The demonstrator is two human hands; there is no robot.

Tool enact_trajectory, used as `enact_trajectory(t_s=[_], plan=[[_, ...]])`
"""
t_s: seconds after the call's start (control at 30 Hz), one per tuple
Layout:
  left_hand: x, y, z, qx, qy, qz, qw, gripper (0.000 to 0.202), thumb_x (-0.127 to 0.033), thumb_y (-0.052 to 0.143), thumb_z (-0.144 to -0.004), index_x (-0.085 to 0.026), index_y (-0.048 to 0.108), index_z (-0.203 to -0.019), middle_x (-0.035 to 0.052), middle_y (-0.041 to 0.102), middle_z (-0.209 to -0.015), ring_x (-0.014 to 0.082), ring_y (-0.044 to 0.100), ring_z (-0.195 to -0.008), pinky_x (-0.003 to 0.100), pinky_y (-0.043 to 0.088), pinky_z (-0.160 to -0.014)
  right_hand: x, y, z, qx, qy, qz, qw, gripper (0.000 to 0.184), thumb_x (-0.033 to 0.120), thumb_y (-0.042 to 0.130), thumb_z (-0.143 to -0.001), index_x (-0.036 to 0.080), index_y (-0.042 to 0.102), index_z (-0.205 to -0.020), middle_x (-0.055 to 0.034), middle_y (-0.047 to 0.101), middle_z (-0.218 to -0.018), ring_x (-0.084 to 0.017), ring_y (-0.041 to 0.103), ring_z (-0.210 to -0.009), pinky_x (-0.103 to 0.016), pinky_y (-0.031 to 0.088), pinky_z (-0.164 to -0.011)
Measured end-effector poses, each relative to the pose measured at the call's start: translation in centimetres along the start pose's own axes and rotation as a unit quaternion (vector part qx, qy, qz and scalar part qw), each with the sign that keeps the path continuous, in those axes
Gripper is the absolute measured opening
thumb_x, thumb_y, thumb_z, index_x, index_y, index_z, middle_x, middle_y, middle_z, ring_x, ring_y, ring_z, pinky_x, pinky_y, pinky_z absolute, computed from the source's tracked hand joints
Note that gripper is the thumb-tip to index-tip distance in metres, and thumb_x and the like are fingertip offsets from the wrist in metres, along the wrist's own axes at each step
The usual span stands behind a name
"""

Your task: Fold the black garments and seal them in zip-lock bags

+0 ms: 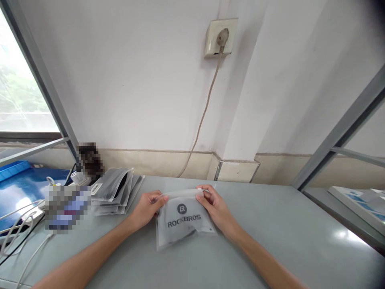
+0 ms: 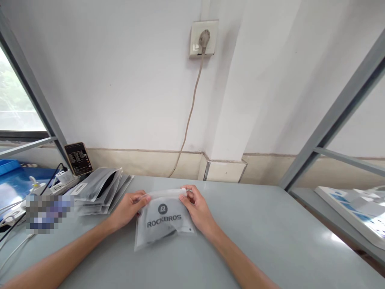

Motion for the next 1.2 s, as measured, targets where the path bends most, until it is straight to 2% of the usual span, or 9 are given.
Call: enact_trajectory(t_s=[0.07,0.17,0.27,0.43,0.57,0.63,0.77,1.0,1.2], plan=[[0.1,-0.3,-0.2,-0.045,0.017,-0.007,0.999,0.044,-0.059,0.065,-0.092,-0.017,0.073,-0.083,0.0032,0.06,-0.082,0.0164,0.053,-0.07,0.025,0.039,-0.054,-0.4,-0.5,-0.4,-0.025,-0.003,-0.01,1.0,0.049,0.064,0.076,-0.082,0.024,0.062,-0.107,0.0026,0.061,-0.076,-0.017,0.055,-0.069,-0.028,0.044,-0.063],[0.4,0.0,-0.2,-0.012,0.017,-0.002,1.0,0.04,-0.055,0.069,-0.091,-0.019,0.074,-0.108,0.0055,0.067,-0.092,0.0194,0.058,-0.08,0.026,0.043,-0.061,-0.7,-0.8,-0.4,-0.044,0.016,-0.005,0.999,0.045,0.065,0.075,-0.082,0.022,0.064,-0.093,0.0013,0.061,-0.078,-0.017,0.054,-0.07,-0.027,0.043,-0.063],[0.5,0.7,0.0,0.044,0.023,0.011,0.999,0.039,-0.053,0.068,-0.094,-0.018,0.071,-0.111,0.0019,0.061,-0.084,0.0182,0.057,-0.079,0.027,0.045,-0.07,-1.0,-0.3,0.0,-0.007,0.054,0.0,0.999,0.047,0.067,0.072,-0.084,0.022,0.062,-0.085,0.0023,0.058,-0.073,-0.017,0.053,-0.067,-0.027,0.042,-0.06],[0.0,0.8,0.4,0.037,0.023,0.005,0.999,0.043,-0.055,0.066,-0.094,-0.021,0.066,-0.121,-0.0004,0.057,-0.084,0.0167,0.054,-0.076,0.026,0.043,-0.066,-0.4,0.3,0.5,0.006,0.029,0.02,0.999,0.047,0.066,0.071,-0.085,0.022,0.056,-0.077,0.0046,0.052,-0.068,-0.015,0.048,-0.063,-0.025,0.04,-0.057],[0.2,1.1,0.6,0.091,-0.035,0.017,0.995,0.043,-0.058,0.071,-0.089,-0.016,0.071,-0.096,0.0014,0.063,-0.08,0.0163,0.055,-0.069,0.025,0.04,-0.058,0.2,0.5,0.7,-0.007,0.017,0.0,1.0,0.043,0.063,0.071,-0.087,0.022,0.059,-0.079,0.0042,0.054,-0.07,-0.015,0.051,-0.065,-0.025,0.042,-0.057],[0.2,1.0,0.5,0.069,-0.033,0.013,0.997,0.043,-0.058,0.075,-0.086,-0.015,0.07,-0.085,0.0019,0.064,-0.076,0.0169,0.057,-0.069,0.025,0.04,-0.059,0.2,0.7,0.8,0.014,0.042,-0.015,0.999,0.041,0.063,0.073,-0.085,0.022,0.066,-0.086,0.0016,0.061,-0.076,-0.017,0.057,-0.069,-0.027,0.046,-0.06],[0.0,0.6,0.2,0.031,-0.024,0.039,0.998,0.041,-0.057,0.08,-0.082,-0.017,0.072,-0.089,0.0042,0.072,-0.084,0.0197,0.063,-0.076,0.026,0.044,-0.065,-0.3,0.8,0.8,0.031,0.084,-0.021,0.996,0.044,0.063,0.077,-0.081,0.021,0.073,-0.092,-0.0025,0.07,-0.079,-0.02,0.063,-0.069,-0.029,0.049,-0.059],[-0.5,1.1,1.0,0.155,-0.125,0.117,0.973,0.057,-0.067,0.066,-0.089,-0.02,0.074,-0.121,0.0078,0.077,-0.096,0.0219,0.069,-0.082,0.027,0.048,-0.069,-0.1,2.3,1.5,0.128,0.056,-0.005,0.99,0.045,0.063,0.076,-0.082,0.02,0.075,-0.091,-0.0032,0.072,-0.084,-0.021,0.067,-0.074,-0.031,0.053,-0.066],[-0.1,2.3,1.2,0.201,-0.071,0.088,0.973,0.043,-0.058,0.076,-0.086,-0.017,0.074,-0.094,0.0043,0.071,-0.084,0.0171,0.061,-0.075,0.026,0.046,-0.07,0.3,2.4,1.3,0.092,0.013,0.042,0.995,0.044,0.063,0.072,-0.086,0.02,0.066,-0.076,0.0037,0.054,-0.066,-0.013,0.047,-0.061,-0.025,0.036,-0.056]])
Point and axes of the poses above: each hand's wrist, its own z-axis away from the middle knuckle, its own y-axis out of the palm, x = y × z, the point moved 4 cm from there along -z, towards the middle knuckle
